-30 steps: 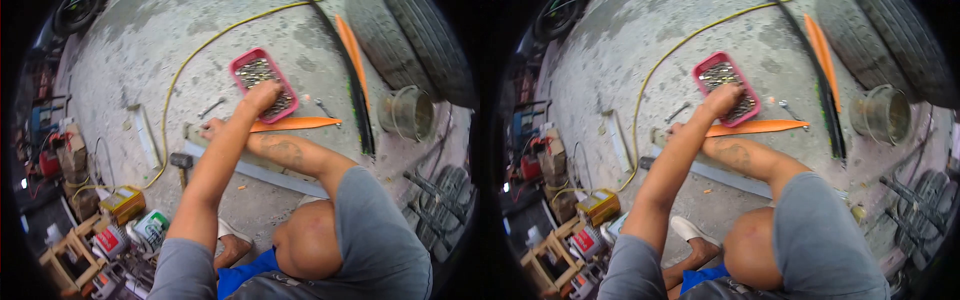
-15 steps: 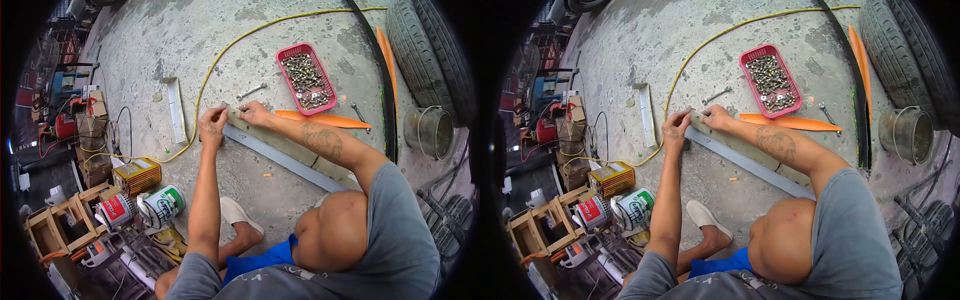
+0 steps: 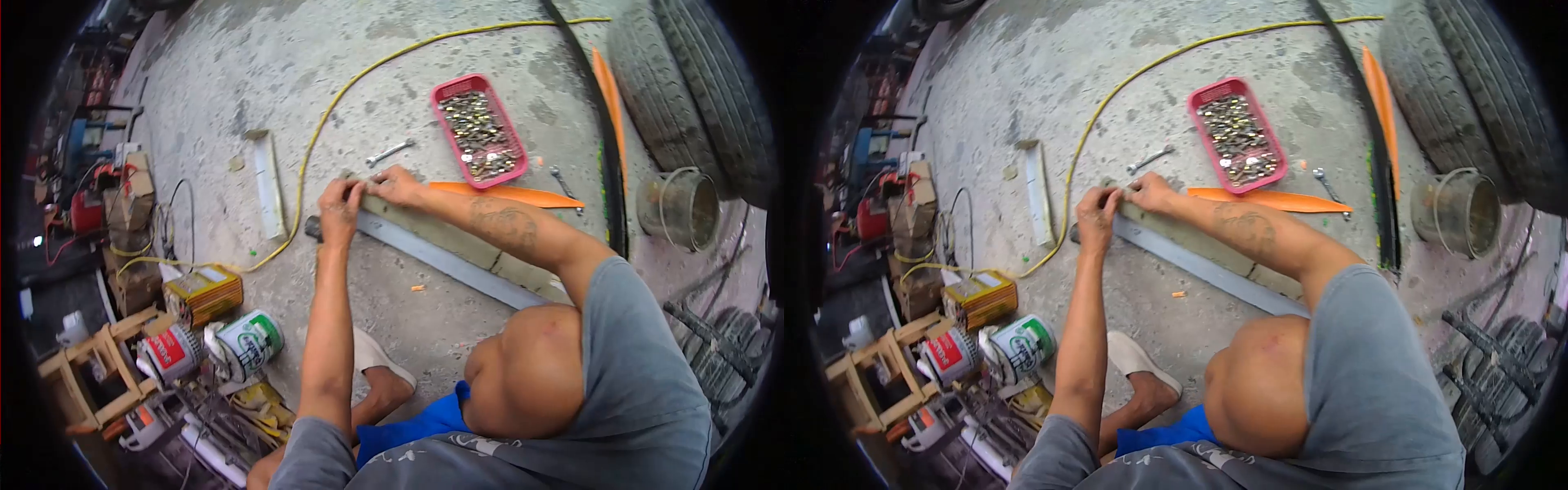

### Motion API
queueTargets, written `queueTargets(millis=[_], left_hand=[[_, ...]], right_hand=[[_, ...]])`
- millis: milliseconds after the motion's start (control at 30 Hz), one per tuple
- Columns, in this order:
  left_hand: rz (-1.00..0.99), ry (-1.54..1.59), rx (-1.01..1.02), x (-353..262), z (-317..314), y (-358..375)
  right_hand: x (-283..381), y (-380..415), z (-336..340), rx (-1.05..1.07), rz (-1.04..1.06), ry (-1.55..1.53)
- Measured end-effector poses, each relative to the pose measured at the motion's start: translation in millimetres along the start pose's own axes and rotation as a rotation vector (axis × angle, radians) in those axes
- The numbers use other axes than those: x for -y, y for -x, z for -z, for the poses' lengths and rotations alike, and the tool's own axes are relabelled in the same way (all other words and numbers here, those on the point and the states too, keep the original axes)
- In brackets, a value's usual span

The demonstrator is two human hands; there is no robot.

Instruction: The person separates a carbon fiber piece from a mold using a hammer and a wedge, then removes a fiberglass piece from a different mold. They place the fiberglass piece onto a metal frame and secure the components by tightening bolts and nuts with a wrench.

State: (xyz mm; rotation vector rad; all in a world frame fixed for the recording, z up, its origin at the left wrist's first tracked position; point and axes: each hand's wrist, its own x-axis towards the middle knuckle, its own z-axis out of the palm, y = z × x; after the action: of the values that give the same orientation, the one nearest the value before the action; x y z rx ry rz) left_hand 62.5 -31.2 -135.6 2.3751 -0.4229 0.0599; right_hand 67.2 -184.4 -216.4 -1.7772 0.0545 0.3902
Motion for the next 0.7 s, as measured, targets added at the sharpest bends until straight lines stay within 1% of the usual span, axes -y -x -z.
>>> queueTargets(millis=[67,200,333,433,500,567,700], left_hand=[[-0.056,0.039,0.017,-4.6,2.5,-0.6],[-0.073,0.042,0.014,-5.2,5.2,1.8],[-0.056,0.080,0.039,-6.6,8.9,0.5],[-0.032,0.067,0.047,-5.0,10.4,1.3],[-0.019,0.062,0.040,-3.8,7.8,0.7],[0.065,0.121,0.007,-0.3,3.8,3.6],[0.046,0.105,0.025,-0.4,5.4,1.7]], right_hand=[[7.2,3.7,2.4,0.037,-0.008,-0.023],[7.4,7.4,3.5,0.017,-0.038,-0.042],[6.9,7.5,3.7,0.054,-0.079,-0.114],[7.5,8.0,1.9,0.005,-0.119,-0.047],[10.1,8.7,4.7,0.021,-0.109,-0.059],[13.8,10.1,6.7,0.039,-0.101,-0.073],[12.0,9.6,5.3,0.030,-0.118,-0.067]])
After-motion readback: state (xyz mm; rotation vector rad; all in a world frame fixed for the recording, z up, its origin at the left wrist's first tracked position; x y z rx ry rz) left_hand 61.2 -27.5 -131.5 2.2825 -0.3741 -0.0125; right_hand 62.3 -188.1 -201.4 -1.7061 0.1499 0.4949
